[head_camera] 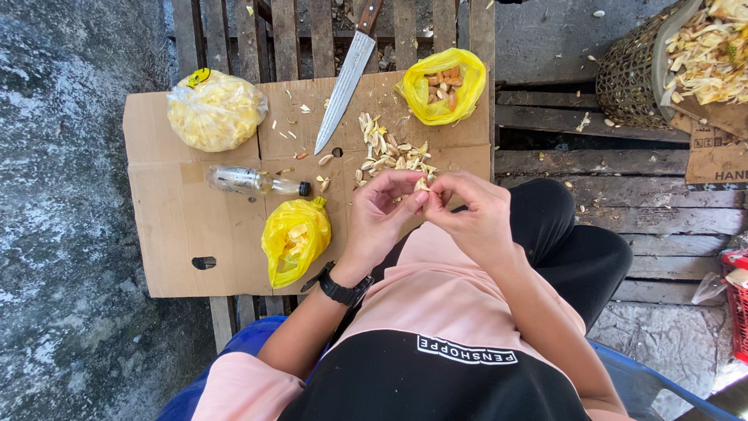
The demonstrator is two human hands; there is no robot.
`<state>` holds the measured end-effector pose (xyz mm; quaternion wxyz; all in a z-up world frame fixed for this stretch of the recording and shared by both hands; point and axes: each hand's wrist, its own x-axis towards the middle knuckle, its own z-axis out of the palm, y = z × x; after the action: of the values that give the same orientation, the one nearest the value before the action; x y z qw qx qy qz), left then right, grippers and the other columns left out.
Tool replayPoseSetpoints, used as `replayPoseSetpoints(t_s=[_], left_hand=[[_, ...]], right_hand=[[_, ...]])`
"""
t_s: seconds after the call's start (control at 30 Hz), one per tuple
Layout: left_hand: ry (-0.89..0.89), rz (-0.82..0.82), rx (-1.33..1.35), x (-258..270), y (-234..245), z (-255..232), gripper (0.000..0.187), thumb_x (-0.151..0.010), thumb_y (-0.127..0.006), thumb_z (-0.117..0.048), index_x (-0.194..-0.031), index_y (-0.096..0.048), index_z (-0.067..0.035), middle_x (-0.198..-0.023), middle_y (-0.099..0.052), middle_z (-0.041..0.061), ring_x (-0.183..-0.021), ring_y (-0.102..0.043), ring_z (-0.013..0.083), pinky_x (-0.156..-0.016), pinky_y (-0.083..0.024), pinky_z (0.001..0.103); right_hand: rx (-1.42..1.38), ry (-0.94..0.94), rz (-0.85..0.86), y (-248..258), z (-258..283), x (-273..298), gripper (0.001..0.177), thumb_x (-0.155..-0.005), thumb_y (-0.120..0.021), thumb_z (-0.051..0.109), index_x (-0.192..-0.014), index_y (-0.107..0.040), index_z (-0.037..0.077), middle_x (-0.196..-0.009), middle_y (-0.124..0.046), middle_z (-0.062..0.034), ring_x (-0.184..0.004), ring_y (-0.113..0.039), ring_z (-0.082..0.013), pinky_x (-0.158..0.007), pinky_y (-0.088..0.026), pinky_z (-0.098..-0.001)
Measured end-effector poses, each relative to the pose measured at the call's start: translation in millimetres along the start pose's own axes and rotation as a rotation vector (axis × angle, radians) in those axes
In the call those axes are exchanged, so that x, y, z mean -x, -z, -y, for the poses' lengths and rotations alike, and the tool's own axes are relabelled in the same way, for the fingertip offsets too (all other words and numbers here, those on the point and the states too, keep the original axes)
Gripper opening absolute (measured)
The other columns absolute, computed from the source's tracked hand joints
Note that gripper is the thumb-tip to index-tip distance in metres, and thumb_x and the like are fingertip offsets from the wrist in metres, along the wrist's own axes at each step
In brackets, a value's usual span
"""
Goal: The person peels the thin outer skin from jackfruit seeds by hand and places the cleaned seeds into a yellow plastic container.
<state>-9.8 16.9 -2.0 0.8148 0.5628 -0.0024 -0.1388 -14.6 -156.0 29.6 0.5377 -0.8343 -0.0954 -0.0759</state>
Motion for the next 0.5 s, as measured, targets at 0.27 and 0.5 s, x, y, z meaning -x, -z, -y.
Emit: replayPoseSetpoints(t_s=[0.27,0.5], left_hand=[[-0.168,-0.007,-0.151,5,-7,-16,0.027,-0.101,-0.071,0.001,-0.128,-0.070,0.004,-0.125,-0.069,0.010,-0.110,-0.064,0.0126,-0.096,-0.054,0.026],[0.029,-0.090,0.083,3,-3,-5,0.017,-0.092,-0.074,0.001,-0.108,-0.073,-0.004,-0.110,-0.072,0.012,-0.098,-0.073,0.0144,-0.091,-0.059,0.025]], right_hand=[[-0.614,-0.373,-0.020,4,-1,-4,0.013,-0.097,-0.065,-0.007,-0.110,-0.069,-0.008,-0.096,-0.072,-0.0072,-0.083,-0.069,-0.0117,-0.074,-0.060,-0.0244],[-0.167,-0.035,0.015,2,13,-5,0.013,-0.094,-0.075,-0.001,-0.107,-0.073,-0.002,-0.101,-0.073,-0.0089,-0.087,-0.070,-0.0137,-0.077,-0.057,-0.0250]])
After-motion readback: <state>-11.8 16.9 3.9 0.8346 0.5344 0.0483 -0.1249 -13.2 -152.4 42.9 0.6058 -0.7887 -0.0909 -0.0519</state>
